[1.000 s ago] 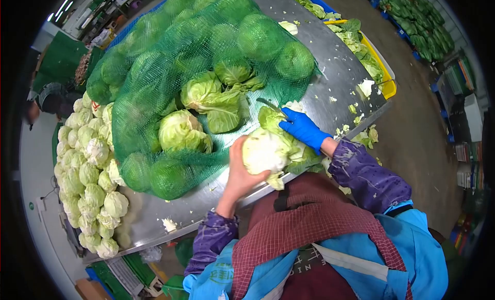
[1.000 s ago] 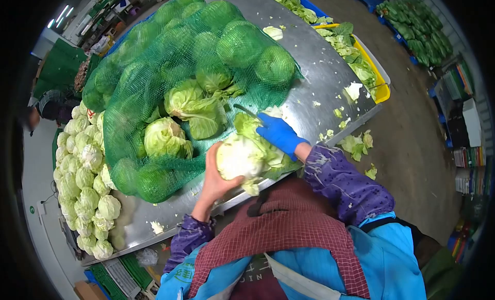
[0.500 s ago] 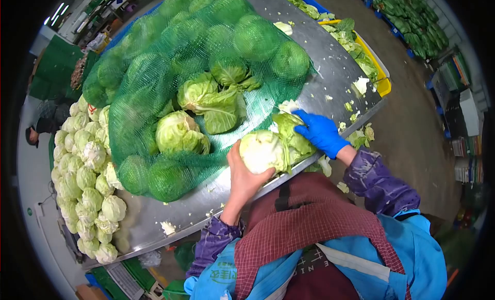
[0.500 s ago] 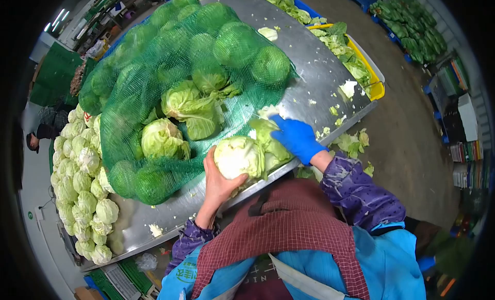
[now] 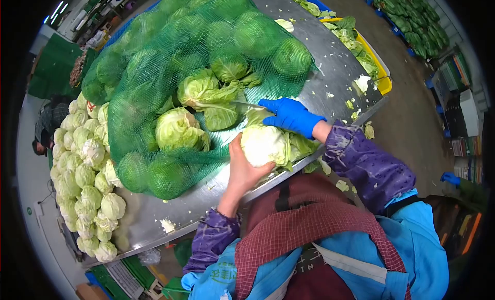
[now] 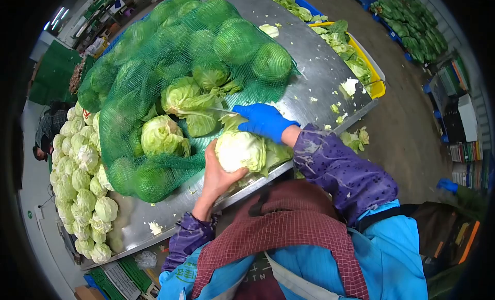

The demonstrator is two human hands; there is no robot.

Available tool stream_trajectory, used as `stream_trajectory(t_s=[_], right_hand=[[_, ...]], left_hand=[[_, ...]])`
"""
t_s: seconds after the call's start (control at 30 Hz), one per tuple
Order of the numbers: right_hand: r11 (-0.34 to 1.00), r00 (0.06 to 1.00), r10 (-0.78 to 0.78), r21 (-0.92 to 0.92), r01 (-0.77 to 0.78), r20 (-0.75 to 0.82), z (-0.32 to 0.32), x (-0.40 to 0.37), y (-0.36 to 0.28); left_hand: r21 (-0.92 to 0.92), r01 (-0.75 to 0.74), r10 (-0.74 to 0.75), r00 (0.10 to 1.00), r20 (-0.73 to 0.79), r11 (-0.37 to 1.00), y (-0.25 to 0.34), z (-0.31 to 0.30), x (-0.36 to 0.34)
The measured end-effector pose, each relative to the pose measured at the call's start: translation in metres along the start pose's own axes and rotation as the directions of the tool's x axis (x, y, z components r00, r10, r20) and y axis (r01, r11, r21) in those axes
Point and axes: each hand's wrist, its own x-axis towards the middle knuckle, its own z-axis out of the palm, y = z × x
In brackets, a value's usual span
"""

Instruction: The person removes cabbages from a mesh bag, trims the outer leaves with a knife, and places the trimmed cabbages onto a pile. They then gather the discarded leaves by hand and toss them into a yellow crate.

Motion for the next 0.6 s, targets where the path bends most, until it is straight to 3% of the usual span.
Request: stream_trajectory(t_s=[0.03,0.07,0.1,0.13,0.17,0.27,0.3,0.4,0.47,0.5,0.53,0.6], right_hand=[[1.000,1.000,-0.002,-0.002,0.002,0.006,0.014,0.000,0.015],[0.957,0.988,0.099,0.284,-0.062,-0.117,0.030,0.000,0.034],[0.831,0.951,0.228,0.551,-0.078,-0.209,0.036,-0.002,0.048],[0.771,0.942,0.318,0.608,-0.191,-0.107,0.023,-0.013,0.050],[0.774,0.927,0.361,0.588,-0.236,-0.104,0.019,-0.024,0.049],[0.756,0.911,0.398,0.600,-0.261,-0.105,0.041,-0.062,0.049],[0.762,0.918,0.386,0.593,-0.261,-0.093,0.046,-0.074,0.040],[0.821,0.906,0.344,0.547,-0.163,-0.247,0.062,-0.091,0.031],[0.796,0.902,0.388,0.562,-0.225,-0.188,0.043,-0.088,0.047],[0.784,0.835,0.527,0.469,-0.407,-0.155,0.014,-0.083,0.031],[0.884,0.807,0.456,0.294,-0.363,-0.375,0.011,-0.078,0.031],[0.917,0.800,0.300,0.389,-0.090,-0.520,0.002,-0.071,0.016]], left_hand=[[-0.076,0.005,0.001,0.998,0.069,0.997,-0.007,-0.007,0.000],[-0.077,0.010,-0.005,0.998,0.065,0.997,-0.014,-0.017,-0.001],[-0.082,0.004,0.006,0.994,0.111,0.997,-0.021,-0.028,0.001],[-0.085,-0.007,0.020,0.987,0.157,0.996,-0.024,-0.035,0.004],[-0.083,-0.014,0.027,0.987,0.156,0.996,-0.023,-0.037,0.003],[-0.436,0.416,-0.406,0.906,0.120,0.798,-0.017,-0.037,-0.011],[-0.403,0.310,-0.334,0.943,0.012,0.861,-0.041,-0.021,-0.012],[-0.349,0.356,-0.402,0.913,-0.068,0.867,-0.024,-0.010,0.003],[-0.269,0.330,-0.372,0.920,-0.125,0.905,-0.009,-0.005,0.004],[-0.145,0.218,-0.240,0.959,-0.154,0.965,-0.006,-0.002,0.001],[-0.017,0.096,-0.098,0.981,-0.169,0.995,-0.003,0.001,-0.001],[0.067,-0.179,0.187,0.973,-0.134,0.982,0.002,0.005,-0.011]])
